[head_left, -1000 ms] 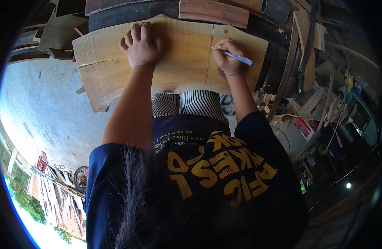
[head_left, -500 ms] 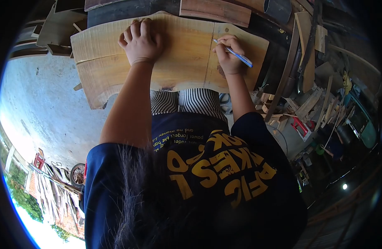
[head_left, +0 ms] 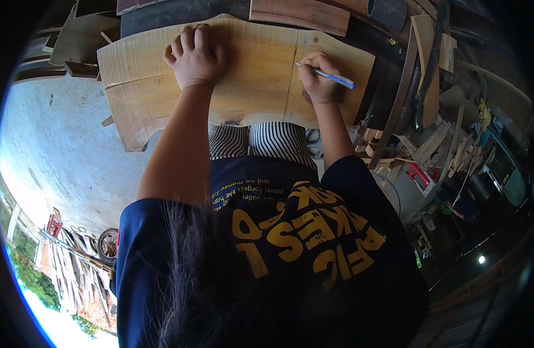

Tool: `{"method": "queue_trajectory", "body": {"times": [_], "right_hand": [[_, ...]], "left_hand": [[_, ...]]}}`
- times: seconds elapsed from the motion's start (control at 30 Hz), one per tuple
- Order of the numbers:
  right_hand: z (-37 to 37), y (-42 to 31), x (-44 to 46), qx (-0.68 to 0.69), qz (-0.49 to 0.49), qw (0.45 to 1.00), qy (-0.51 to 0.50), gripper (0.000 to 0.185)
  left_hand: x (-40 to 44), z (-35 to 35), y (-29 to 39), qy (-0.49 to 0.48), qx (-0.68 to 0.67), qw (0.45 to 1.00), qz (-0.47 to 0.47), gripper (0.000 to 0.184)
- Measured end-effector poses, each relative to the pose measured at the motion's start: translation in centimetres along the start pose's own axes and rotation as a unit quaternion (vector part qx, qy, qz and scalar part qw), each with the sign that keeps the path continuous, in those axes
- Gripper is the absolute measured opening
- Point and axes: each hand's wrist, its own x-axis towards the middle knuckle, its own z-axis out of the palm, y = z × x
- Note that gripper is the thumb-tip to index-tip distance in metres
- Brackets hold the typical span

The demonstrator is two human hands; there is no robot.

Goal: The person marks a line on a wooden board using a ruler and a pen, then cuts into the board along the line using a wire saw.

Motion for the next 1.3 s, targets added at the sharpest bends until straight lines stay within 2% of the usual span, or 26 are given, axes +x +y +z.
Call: {"method": "queue_trajectory", "body": {"times": [0.07,0.3,0.4,0.47,0.87,0.9,0.97,1.0,1.07,1.2,1.3], "right_hand": [[0.3,0.0,0.1,-0.012,0.012,0.999,0.029,0.013],[0.0,-0.1,0.0,0.025,0.012,1.0,0.003,0.014],[0.2,-0.4,0.0,0.009,0.014,0.999,0.028,0.014],[0.2,-0.6,-0.1,0.038,0.049,0.997,0.034,0.013],[0.0,0.5,-0.2,0.024,-0.004,0.999,0.027,0.012],[0.1,0.2,-0.1,0.024,-0.003,0.999,0.027,0.012],[0.3,-0.5,0.0,0.073,0.059,0.993,0.067,0.012],[0.2,-0.2,0.0,0.073,0.059,0.993,0.067,0.012],[-0.1,0.3,-0.1,0.032,0.0,0.999,0.021,0.012],[0.0,0.2,-0.1,0.029,-0.005,0.999,0.015,0.012],[0.4,-0.3,0.1,0.05,0.027,0.997,0.055,0.012]], "left_hand": [[0.0,0.0,0.0,-0.002,-0.001,1.0,-0.001,0.04],[0.0,0.0,0.0,-0.004,-0.006,1.0,-0.002,0.041],[-0.1,0.0,0.1,-0.004,-0.005,1.0,-0.002,0.041],[-0.1,0.0,0.1,-0.004,-0.005,1.0,-0.002,0.041],[-0.1,0.0,0.1,0.007,0.004,1.0,0.004,0.04],[-0.1,0.1,0.1,0.005,0.007,1.0,0.002,0.04],[-0.1,0.1,0.1,0.003,0.011,1.0,0.001,0.04],[-0.1,0.1,0.0,0.004,0.012,1.0,0.002,0.04],[-0.1,0.1,0.0,0.005,0.013,1.0,0.002,0.041],[-0.1,0.0,0.0,-0.001,0.009,1.0,0.004,0.041],[0.0,0.2,0.0,-0.004,0.01,1.0,0.002,0.041]]}}
